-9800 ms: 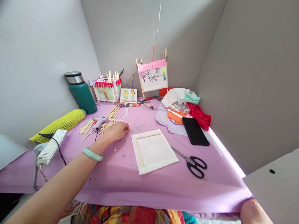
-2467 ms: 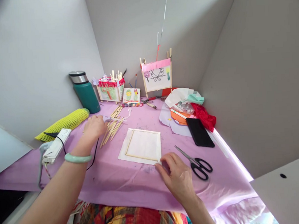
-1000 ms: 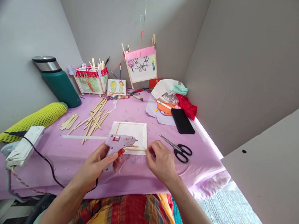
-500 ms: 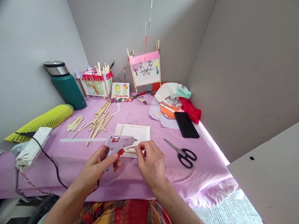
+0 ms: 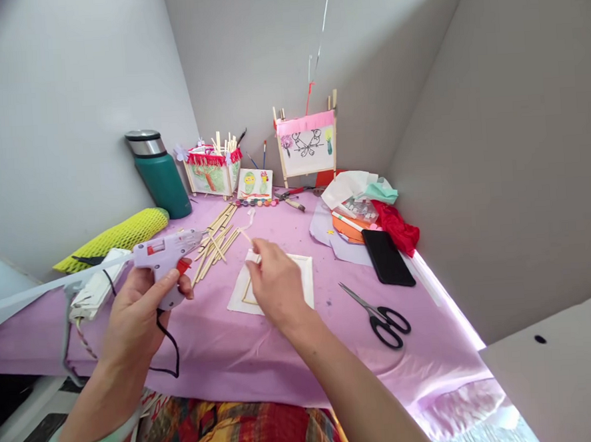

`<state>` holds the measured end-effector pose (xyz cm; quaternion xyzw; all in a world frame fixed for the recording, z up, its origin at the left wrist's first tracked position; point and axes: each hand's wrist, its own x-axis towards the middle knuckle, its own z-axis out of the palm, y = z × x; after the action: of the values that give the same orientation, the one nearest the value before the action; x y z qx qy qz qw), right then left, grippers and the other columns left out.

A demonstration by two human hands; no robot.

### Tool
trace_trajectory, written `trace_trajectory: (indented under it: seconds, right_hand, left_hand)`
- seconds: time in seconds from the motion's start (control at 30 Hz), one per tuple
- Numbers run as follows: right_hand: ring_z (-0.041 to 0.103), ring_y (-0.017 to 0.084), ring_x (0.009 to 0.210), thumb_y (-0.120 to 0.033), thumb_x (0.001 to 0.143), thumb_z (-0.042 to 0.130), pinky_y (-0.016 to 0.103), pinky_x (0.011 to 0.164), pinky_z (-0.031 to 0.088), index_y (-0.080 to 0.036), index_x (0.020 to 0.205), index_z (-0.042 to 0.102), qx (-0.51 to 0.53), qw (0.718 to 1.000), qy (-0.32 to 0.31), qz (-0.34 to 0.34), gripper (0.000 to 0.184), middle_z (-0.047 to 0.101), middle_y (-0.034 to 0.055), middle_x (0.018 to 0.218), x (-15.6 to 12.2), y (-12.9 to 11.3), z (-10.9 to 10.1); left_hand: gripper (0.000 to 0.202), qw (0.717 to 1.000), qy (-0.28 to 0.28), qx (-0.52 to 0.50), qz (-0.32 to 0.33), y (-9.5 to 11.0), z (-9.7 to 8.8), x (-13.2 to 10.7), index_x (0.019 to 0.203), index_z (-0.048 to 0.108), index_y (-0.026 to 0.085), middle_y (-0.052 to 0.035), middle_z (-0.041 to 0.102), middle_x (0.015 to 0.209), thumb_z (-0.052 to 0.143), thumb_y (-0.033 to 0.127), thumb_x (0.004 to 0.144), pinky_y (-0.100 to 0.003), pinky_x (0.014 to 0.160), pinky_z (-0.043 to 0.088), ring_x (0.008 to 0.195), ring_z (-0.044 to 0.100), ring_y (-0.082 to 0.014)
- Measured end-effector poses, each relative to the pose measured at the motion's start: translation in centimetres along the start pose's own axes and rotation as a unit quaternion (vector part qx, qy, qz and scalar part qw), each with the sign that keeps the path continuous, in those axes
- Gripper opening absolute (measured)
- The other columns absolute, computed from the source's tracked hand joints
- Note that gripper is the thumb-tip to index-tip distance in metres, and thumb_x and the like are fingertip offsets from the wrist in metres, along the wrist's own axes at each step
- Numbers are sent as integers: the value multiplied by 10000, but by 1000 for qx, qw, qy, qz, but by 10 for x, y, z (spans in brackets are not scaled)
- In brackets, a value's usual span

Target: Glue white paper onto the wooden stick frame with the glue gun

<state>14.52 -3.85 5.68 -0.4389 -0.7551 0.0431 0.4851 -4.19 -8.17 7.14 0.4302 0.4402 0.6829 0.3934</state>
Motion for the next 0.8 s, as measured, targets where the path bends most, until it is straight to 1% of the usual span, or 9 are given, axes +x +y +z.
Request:
trace_trajectory:
  seconds: [0.07,0.13,0.23,0.33,0.47,0.6,0.63,0.7,0.8]
  right_hand:
    - [633,168,799,-213,911,468,296,710,485,-202,1058,590,8,997,-76,-33,192,679,59,1002,1,1,9]
    - [637,162,802,-205,909,478,292,735,480,-209,1026,605,1,995,-96,-31,173,685,46,983,-9,7,8]
    - [632,154,781,-209,914,479,274,708,467,-208,990,614,-34,996,-76,3,155,685,37,919,-35,21,-10]
    - [613,155,763,-231,919,487,277,698,448,-205,972,616,-76,996,-31,31,142,668,38,887,-60,37,-33]
    - [561,141,682,-268,911,515,278,663,431,-201,945,620,-93,993,17,75,130,636,29,837,-82,55,-52]
    - [547,139,681,-302,910,521,282,668,433,-204,936,626,-77,992,17,101,145,630,31,857,-93,60,-56]
    - [545,139,677,-313,905,528,283,666,434,-203,942,623,-78,992,15,102,150,628,33,859,-94,60,-56]
    - [540,141,665,-347,886,558,283,650,433,-201,936,615,-91,991,5,101,165,621,33,848,-97,57,-57]
    - [554,155,701,-391,855,595,279,640,423,-201,880,595,-122,988,-14,99,192,613,32,819,-99,53,-57]
  left_hand:
    - [280,1000,5,10,-7,0,-1,0,990,566,199,35,582,756,677,270,743,-226,576,437,596,517,-94]
    - [269,1000,13,21,-18,-2,-4,0,943,572,180,42,555,663,690,286,726,-221,546,416,574,501,-99]
    - [263,999,35,10,-22,-4,-7,2,913,567,175,47,551,651,704,265,707,-216,537,410,554,487,-90]
    - [245,997,71,-12,9,-1,-9,4,903,569,186,44,555,688,708,227,705,-218,548,422,566,491,-88]
    - [199,993,98,-27,64,20,-7,1,930,593,227,37,567,773,678,196,752,-224,592,441,623,497,-95]
    - [166,983,124,-21,135,44,-2,-8,945,615,247,34,567,781,605,159,804,-251,679,455,643,497,-108]
    - [180,983,120,-17,140,47,0,-11,952,621,251,31,583,821,599,153,802,-257,682,456,639,499,-108]
    - [175,989,90,2,113,43,3,-17,947,634,260,26,615,894,606,171,799,-263,666,453,634,508,-113]
    - [87,997,-1,65,37,22,13,-27,868,653,256,13,632,753,650,275,783,-280,632,448,634,534,-149]
